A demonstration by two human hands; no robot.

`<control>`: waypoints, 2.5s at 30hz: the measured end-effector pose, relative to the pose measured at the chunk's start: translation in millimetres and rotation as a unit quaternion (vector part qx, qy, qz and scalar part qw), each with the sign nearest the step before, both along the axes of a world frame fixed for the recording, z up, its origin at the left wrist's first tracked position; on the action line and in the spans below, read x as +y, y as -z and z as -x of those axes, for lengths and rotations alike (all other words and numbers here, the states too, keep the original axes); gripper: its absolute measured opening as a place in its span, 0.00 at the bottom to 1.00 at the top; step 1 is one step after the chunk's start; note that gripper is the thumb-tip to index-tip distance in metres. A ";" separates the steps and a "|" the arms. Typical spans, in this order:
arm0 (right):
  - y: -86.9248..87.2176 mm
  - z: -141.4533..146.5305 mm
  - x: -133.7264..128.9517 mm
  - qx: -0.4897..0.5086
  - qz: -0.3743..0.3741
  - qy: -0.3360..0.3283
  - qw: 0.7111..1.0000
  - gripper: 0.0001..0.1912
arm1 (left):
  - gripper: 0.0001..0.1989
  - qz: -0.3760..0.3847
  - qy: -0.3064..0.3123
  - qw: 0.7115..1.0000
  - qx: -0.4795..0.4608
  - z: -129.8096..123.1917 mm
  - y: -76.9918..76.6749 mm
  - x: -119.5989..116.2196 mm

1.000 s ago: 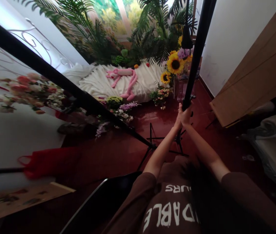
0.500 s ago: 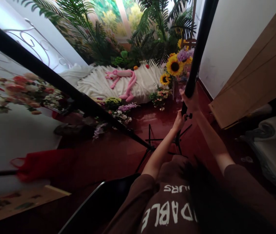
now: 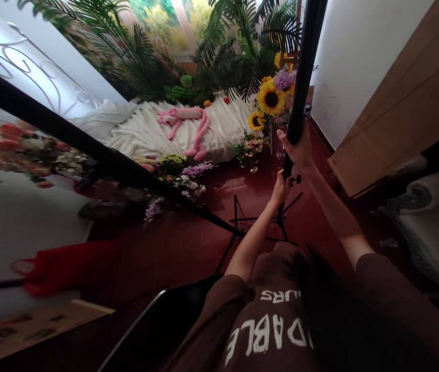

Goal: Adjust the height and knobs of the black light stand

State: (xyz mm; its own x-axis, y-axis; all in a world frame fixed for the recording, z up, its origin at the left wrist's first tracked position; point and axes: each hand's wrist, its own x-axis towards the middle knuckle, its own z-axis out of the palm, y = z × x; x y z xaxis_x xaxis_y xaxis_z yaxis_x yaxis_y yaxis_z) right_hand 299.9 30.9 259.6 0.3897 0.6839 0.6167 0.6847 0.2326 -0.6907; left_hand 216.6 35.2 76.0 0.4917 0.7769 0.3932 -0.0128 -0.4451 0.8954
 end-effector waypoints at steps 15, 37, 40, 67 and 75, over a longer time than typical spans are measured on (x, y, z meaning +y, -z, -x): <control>29.7 -29.1 -71.6 -0.019 0.085 -0.109 0.990 0.29 | 0.19 0.014 0.007 0.999 -0.027 0.4 -1.2 -2.9; 131.5 -27.3 -91.9 0.205 0.154 -0.003 0.967 0.23 | 0.18 0.027 0.029 0.999 -0.030 1.0 0.4 -0.7; 125.5 -23.9 -80.0 0.359 0.174 0.002 0.917 0.21 | 0.19 0.024 0.027 0.999 -0.028 0.8 0.8 -0.6; 166.8 -22.7 -99.5 0.095 0.148 0.093 0.980 0.26 | 0.22 0.008 0.015 1.000 -0.012 1.7 0.8 -0.5; 153.1 -13.7 -91.4 0.229 0.123 0.111 0.959 0.28 | 0.24 0.021 0.007 1.000 0.007 6.5 -11.4 -5.5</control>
